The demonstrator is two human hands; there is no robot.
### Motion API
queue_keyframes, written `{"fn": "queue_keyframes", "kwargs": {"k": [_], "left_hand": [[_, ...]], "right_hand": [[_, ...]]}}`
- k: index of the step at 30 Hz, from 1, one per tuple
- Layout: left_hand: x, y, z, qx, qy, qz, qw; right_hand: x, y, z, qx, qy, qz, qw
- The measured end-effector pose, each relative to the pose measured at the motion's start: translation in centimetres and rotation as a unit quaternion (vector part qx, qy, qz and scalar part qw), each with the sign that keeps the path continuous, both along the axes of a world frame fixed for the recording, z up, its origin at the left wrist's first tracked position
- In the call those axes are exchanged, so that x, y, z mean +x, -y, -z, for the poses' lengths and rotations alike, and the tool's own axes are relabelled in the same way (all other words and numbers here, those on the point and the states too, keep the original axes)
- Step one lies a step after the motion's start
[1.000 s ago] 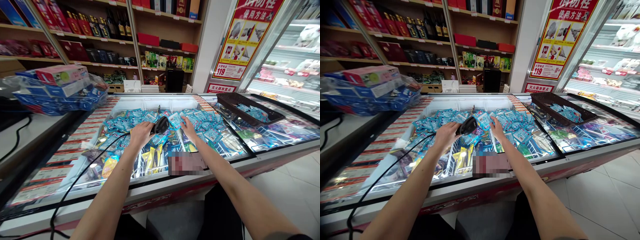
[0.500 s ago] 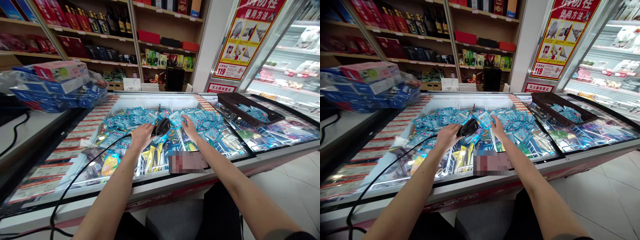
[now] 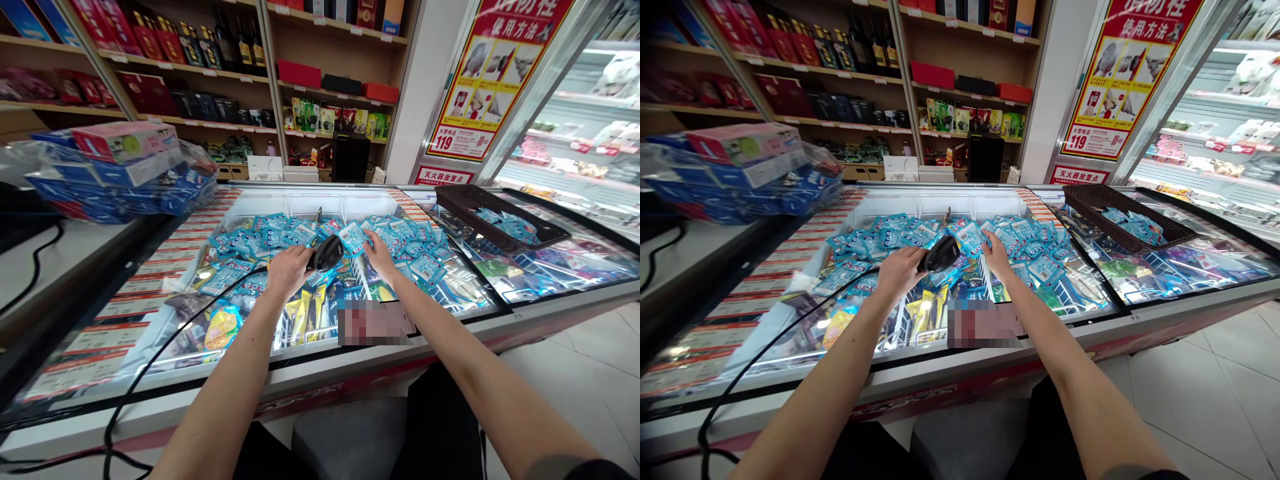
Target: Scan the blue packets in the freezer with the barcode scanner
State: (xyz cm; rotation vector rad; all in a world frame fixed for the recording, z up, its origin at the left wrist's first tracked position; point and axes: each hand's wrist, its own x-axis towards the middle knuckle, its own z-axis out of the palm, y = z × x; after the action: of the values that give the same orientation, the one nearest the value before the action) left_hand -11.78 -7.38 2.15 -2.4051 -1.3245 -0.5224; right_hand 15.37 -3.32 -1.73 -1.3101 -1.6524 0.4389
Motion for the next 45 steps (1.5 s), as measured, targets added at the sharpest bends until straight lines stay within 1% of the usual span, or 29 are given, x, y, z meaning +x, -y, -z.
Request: {"fn": "queue_keyframes", "kwargs": {"k": [6,15,19,24,29,33,37,39,42,45], "left_hand": [[0.0,0.0,0.1,0.003,0.003,0.007,1.000],[-0.4,-0.2,0.4,0.010,0.011,0.012,1.000],[-1.0,-0.4,0.4,0.016,0.012,0.012,1.000],[-1.7,-0.5,0.4,0.026,0.018,-0.002,0.999],[-2.3,-0.6,0.3,0.021,0.021,-0.007,1.000],[-3.1,-0.5,-0.1,0.018,0.029,-0.020,0.999],[-3.8,-0.4,-0.4,0.016,0.038,-0.049,0.998],[-3.8,-0.3,-0.5,0.016,0.038,-0.060,0.997],[-3.8,-0.4,-0.5,0.016,0.033,-0.064,0.997],[-4.0,-0.6,-0.4,0.023,0.035,-0.066,0.997]], "right_hand": [[0.1,-0.3,0.5,0.004,0.005,0.001,1.000],[0.2,-0.3,0.7,0.000,-0.020,0.003,1.000],[0.1,0.0,0.5,0.009,-0.028,-0.006,1.000],[0.0,0.4,-0.1,-0.004,-0.010,0.005,1.000],[0.1,0.2,-1.0,-0.034,0.045,0.014,0.998],[-0.2,-0.1,-1.7,-0.042,0.127,0.046,0.990],[-0.4,0.0,-2.1,-0.030,0.246,0.066,0.966],[-0.2,0.2,-2.4,-0.025,0.292,0.087,0.952],[0.4,0.8,-3.0,-0.015,0.330,0.124,0.936],[0.8,1.1,-3.3,-0.008,0.340,0.146,0.929]]}}
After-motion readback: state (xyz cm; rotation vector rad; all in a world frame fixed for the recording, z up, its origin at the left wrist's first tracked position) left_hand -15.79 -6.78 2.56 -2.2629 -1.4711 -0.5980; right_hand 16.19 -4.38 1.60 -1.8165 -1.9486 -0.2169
